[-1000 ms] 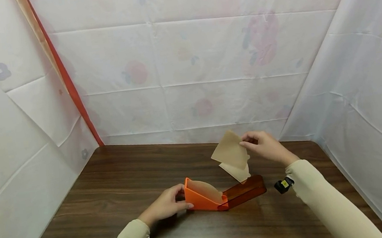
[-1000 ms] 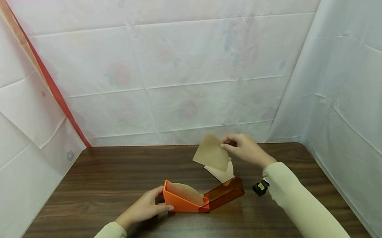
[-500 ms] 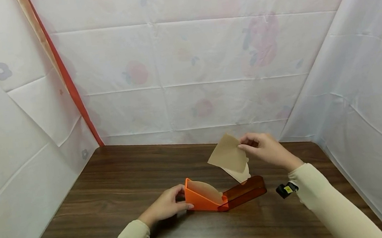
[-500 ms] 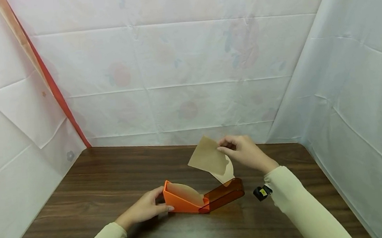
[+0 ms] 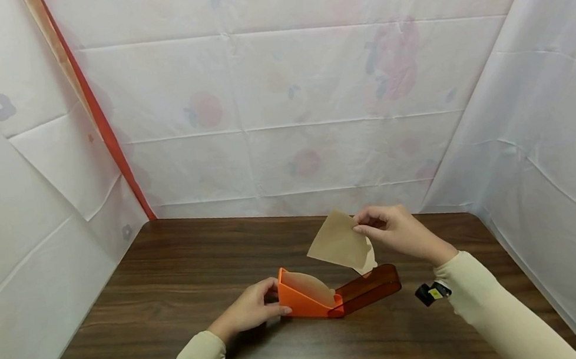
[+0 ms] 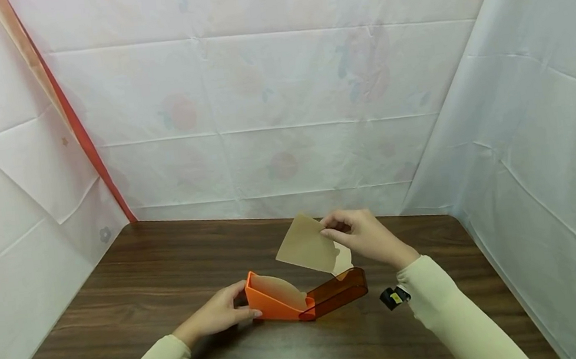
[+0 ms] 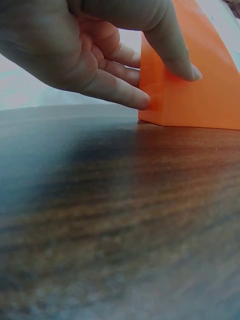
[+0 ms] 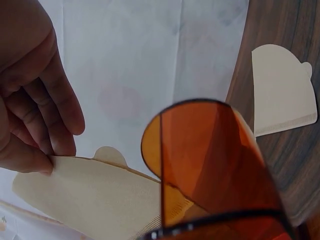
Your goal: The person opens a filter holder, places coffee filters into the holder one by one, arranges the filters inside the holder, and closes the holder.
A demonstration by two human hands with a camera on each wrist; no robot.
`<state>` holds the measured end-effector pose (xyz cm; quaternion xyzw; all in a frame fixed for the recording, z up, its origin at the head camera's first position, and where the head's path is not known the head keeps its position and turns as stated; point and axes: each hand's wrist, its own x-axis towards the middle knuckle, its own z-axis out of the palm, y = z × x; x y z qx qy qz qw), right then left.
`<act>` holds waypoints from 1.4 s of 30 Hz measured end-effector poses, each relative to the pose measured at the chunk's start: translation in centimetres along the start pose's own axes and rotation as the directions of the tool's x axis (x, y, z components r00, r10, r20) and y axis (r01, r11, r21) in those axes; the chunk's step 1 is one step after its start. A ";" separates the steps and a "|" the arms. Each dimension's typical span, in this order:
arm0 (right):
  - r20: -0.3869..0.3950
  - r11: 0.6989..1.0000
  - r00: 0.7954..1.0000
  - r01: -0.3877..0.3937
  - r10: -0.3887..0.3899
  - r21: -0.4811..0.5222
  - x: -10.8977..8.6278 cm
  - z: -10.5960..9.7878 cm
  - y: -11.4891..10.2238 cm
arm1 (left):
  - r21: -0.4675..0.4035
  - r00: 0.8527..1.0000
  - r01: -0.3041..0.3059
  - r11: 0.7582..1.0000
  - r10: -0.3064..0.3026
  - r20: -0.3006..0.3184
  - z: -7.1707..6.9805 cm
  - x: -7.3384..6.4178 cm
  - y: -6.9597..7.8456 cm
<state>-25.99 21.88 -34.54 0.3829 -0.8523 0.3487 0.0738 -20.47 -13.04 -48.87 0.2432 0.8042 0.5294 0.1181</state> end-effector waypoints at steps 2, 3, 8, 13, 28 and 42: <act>0.003 1.000 1.000 0.001 -0.001 0.013 -0.1 0.2 -0.2 | -0.001 1.000 0.001 1.000 -0.001 0.001 0.0 0.0 0.0; 0.002 1.000 1.000 0.000 0.000 0.019 -0.1 0.3 -0.4 | -0.002 1.000 0.001 1.000 -0.001 0.001 0.0 0.0 0.0; 0.028 1.000 1.000 -0.001 0.000 0.022 -0.3 0.9 -0.8 | -0.011 1.000 0.002 1.000 -0.002 0.000 0.0 0.0 0.0; 0.066 0.999 0.998 -0.025 0.023 0.021 -0.3 1.5 -1.1 | -0.014 1.000 0.000 1.000 0.000 0.001 0.0 0.0 0.0; 0.142 0.998 0.988 0.056 -0.056 0.007 0.1 3.3 -1.6 | -0.021 1.000 -0.003 1.000 0.003 0.003 0.0 0.1 0.0; 0.173 0.995 0.980 0.096 -0.095 -0.001 0.5 5.1 -2.0 | -0.036 1.000 0.009 0.999 -0.008 0.022 -0.1 0.1 -0.2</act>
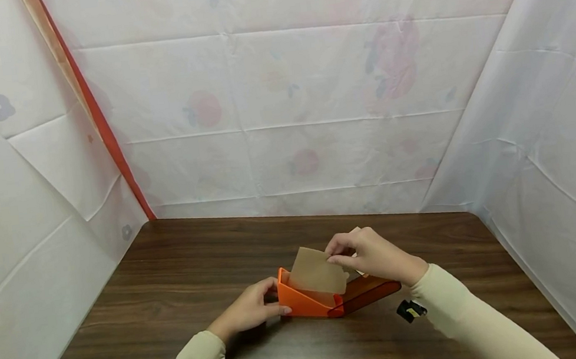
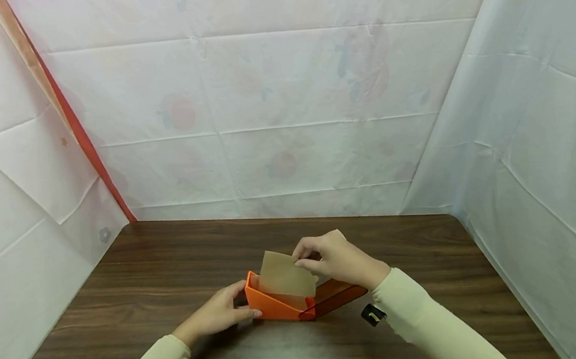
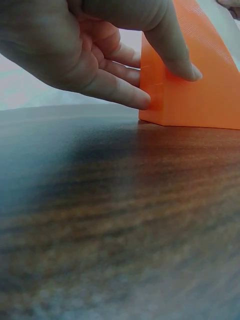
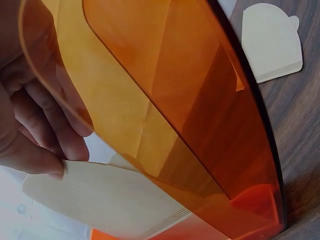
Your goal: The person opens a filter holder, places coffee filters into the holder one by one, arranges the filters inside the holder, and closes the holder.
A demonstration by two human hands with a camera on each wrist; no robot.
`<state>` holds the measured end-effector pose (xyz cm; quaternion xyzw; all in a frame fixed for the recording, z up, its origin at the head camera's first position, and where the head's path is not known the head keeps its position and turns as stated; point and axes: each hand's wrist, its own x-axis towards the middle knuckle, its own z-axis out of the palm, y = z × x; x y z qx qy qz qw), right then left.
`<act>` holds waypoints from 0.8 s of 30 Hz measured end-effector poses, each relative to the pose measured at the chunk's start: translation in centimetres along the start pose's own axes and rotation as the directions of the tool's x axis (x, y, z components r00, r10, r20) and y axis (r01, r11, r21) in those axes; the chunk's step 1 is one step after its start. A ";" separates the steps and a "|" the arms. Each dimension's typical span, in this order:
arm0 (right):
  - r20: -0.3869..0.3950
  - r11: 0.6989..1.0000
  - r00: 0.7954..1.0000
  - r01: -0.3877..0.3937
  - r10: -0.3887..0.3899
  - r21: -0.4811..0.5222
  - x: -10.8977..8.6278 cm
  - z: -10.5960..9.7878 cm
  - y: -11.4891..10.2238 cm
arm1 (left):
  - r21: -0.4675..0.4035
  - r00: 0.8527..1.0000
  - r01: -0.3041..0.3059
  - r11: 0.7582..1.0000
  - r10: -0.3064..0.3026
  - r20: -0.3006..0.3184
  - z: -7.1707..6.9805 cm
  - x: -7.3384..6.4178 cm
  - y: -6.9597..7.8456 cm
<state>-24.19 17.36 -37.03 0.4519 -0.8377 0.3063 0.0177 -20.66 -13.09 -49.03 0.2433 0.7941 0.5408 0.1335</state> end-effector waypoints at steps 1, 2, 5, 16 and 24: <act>0.003 1.000 1.000 0.004 -0.004 0.002 0.0 0.1 0.0 | 0.003 1.000 0.002 1.000 -0.002 0.001 0.0 0.0 0.0; 0.007 1.000 1.000 0.007 -0.007 0.003 0.1 0.3 0.0 | 0.002 1.000 0.002 1.000 -0.002 0.000 0.0 0.1 -0.1; 0.016 1.000 1.000 0.014 -0.014 0.008 0.2 0.8 0.1 | 0.009 1.000 -0.001 1.000 0.001 0.002 0.0 0.1 -0.2; 0.019 0.999 0.999 0.040 -0.039 -0.032 0.6 2.2 0.1 | 0.016 1.000 -0.010 1.000 0.010 -0.001 0.0 0.0 -0.1; 0.030 1.000 1.000 -0.005 0.006 -0.017 0.7 3.2 -0.2 | -0.007 1.000 0.001 1.000 -0.002 -0.008 0.1 0.0 -0.2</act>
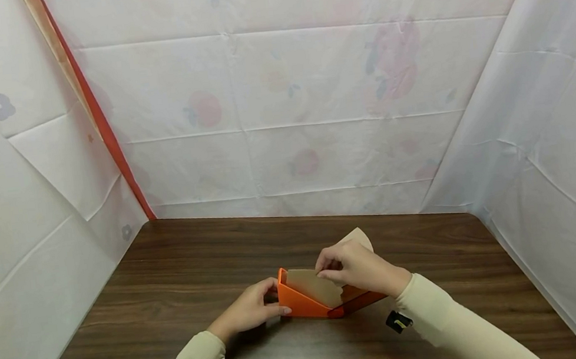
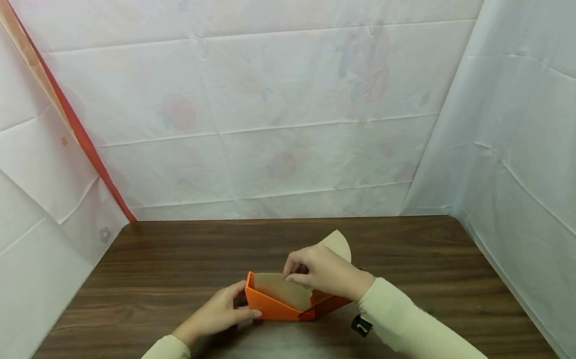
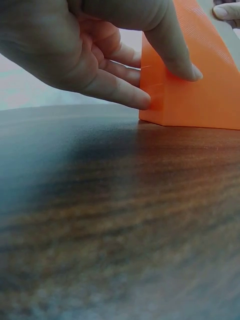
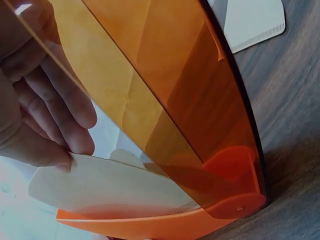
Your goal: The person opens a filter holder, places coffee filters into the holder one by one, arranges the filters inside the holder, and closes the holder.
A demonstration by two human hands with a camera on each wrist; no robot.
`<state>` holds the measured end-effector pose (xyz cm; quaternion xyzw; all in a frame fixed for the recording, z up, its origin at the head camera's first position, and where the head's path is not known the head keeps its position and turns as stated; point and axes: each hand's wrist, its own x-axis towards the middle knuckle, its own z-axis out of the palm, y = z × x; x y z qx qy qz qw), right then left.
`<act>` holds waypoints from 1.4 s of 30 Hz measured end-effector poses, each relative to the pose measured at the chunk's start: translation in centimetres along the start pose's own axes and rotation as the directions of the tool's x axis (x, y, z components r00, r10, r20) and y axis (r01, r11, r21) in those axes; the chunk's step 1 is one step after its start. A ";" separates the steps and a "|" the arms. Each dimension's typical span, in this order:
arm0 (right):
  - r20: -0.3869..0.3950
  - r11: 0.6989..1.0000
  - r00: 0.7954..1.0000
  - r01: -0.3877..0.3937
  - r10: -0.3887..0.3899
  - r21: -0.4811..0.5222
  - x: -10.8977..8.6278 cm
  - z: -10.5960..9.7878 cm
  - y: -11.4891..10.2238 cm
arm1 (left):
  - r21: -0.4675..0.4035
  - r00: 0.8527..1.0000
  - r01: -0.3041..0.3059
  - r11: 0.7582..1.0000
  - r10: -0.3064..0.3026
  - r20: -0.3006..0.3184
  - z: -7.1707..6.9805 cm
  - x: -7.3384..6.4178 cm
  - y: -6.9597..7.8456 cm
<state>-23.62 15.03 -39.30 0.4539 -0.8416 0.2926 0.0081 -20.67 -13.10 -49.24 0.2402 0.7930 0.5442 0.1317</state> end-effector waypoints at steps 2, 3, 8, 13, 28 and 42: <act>0.005 1.000 1.000 -0.010 0.010 0.003 0.0 0.2 0.0 | 0.000 1.000 -0.003 1.000 0.003 0.001 0.0 0.0 0.0; 0.007 1.000 1.000 -0.015 0.015 0.004 0.0 0.3 0.0 | 0.001 1.000 -0.003 1.000 0.003 0.001 0.0 0.0 0.0; 0.002 1.000 1.000 -0.009 0.009 -0.011 0.0 0.9 0.0 | 0.011 1.000 -0.010 1.000 0.010 -0.005 0.1 0.0 0.1; -0.004 0.999 1.000 -0.030 0.030 -0.045 0.1 1.4 0.0 | 0.014 1.000 -0.013 1.000 0.013 0.002 0.0 0.0 0.2; 0.002 0.992 0.996 -0.094 0.095 -0.081 0.3 2.6 -0.1 | 0.045 1.000 0.008 0.999 -0.008 0.013 -0.1 0.2 -0.1; 0.013 0.985 0.990 -0.137 0.139 -0.102 0.5 3.0 -0.4 | 0.019 1.000 0.012 1.000 -0.012 0.018 -0.1 0.0 0.3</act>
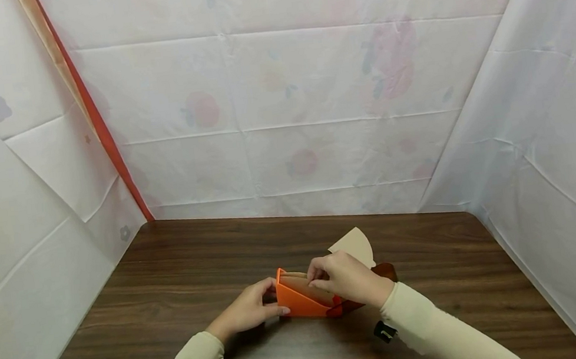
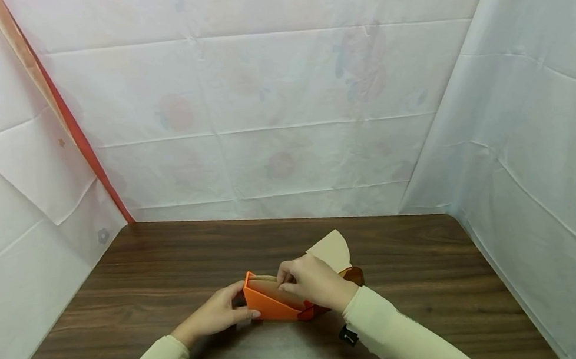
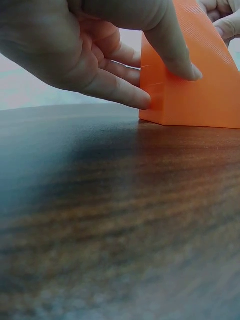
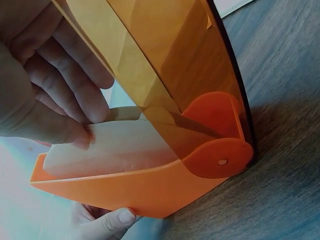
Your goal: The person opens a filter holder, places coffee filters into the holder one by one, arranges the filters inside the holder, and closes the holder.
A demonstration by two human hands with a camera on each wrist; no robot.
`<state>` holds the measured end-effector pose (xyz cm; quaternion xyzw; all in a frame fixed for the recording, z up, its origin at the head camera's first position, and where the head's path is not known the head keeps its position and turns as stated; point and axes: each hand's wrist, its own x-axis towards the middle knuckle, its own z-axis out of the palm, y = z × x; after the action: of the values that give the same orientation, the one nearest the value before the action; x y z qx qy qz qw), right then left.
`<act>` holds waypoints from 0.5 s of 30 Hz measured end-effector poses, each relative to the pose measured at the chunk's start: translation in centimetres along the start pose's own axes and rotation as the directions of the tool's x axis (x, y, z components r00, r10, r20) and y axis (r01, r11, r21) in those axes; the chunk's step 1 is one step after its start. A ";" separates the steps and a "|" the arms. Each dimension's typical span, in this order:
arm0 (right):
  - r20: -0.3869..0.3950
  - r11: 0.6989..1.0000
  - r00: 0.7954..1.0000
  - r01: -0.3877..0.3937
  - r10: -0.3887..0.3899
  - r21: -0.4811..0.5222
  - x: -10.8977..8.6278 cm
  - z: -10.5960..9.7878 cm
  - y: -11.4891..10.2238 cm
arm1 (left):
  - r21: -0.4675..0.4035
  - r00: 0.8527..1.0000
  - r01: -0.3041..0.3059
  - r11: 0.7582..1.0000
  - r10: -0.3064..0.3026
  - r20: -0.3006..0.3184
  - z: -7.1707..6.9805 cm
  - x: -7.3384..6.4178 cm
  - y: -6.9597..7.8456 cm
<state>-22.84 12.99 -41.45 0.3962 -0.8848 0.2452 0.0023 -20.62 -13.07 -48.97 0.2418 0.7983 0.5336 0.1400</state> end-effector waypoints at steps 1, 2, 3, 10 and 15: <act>-0.001 1.000 1.000 -0.002 0.002 -0.001 0.0 0.0 0.0 | 0.002 1.000 -0.003 1.000 0.003 0.000 0.0 0.0 -0.1; -0.001 1.000 1.000 -0.005 0.005 0.000 0.0 0.0 0.0 | 0.004 1.000 -0.005 1.000 0.005 0.000 0.0 0.0 -0.1; -0.003 1.000 1.000 -0.006 0.006 -0.002 0.0 0.0 -0.1 | 0.005 1.000 -0.003 1.000 0.003 -0.001 0.0 0.1 -0.2; -0.008 1.000 1.000 -0.013 0.013 -0.011 0.0 -0.3 -0.3 | 0.023 1.000 -0.009 1.000 0.009 -0.006 0.0 0.1 -0.4; -0.020 1.000 1.000 -0.001 0.000 -0.027 0.2 -0.6 -0.4 | 0.011 1.000 -0.011 1.000 0.011 -0.007 0.0 0.0 -0.2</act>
<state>-22.78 12.90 -40.72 0.3933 -0.8881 0.2372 0.0165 -20.71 -13.14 -49.19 0.2448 0.8003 0.5310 0.1329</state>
